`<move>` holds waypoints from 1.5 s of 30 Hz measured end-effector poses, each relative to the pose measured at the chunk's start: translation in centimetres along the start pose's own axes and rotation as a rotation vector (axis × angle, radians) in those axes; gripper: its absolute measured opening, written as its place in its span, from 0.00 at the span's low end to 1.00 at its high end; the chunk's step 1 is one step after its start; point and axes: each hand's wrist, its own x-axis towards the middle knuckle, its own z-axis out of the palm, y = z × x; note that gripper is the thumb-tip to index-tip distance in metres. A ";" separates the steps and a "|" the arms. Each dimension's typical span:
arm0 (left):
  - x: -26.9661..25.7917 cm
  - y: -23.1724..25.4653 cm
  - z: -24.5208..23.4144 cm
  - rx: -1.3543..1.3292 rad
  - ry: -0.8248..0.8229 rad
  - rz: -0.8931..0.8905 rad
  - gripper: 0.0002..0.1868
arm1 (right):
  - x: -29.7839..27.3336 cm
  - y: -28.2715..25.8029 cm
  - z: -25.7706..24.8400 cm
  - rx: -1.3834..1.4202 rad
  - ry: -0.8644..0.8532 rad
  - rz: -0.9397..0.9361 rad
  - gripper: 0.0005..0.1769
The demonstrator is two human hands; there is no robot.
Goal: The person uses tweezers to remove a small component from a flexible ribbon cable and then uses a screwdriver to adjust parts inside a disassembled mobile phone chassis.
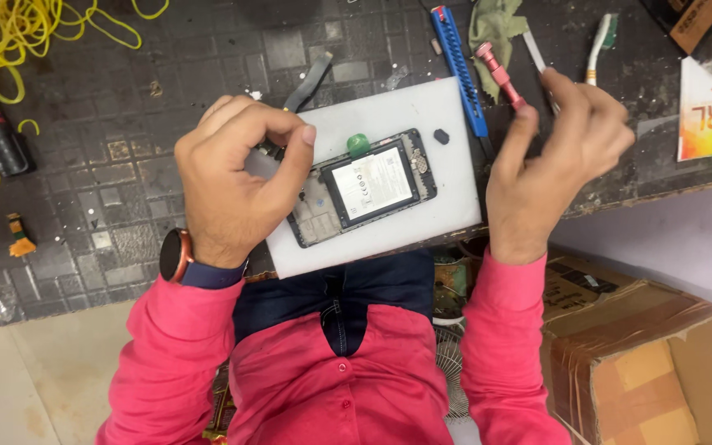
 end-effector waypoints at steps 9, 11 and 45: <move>-0.1 0.1 -0.3 0.004 -0.016 -0.001 0.07 | 1.9 1.0 1.0 -0.053 -0.107 -0.016 0.05; 0.0 0.1 -0.2 0.001 -0.014 -0.001 0.07 | 1.9 0.7 0.8 -0.077 -0.084 -0.022 0.03; 0.9 0.7 -0.3 0.023 -0.026 0.019 0.06 | -4.5 -3.0 1.3 0.887 -0.096 0.209 0.09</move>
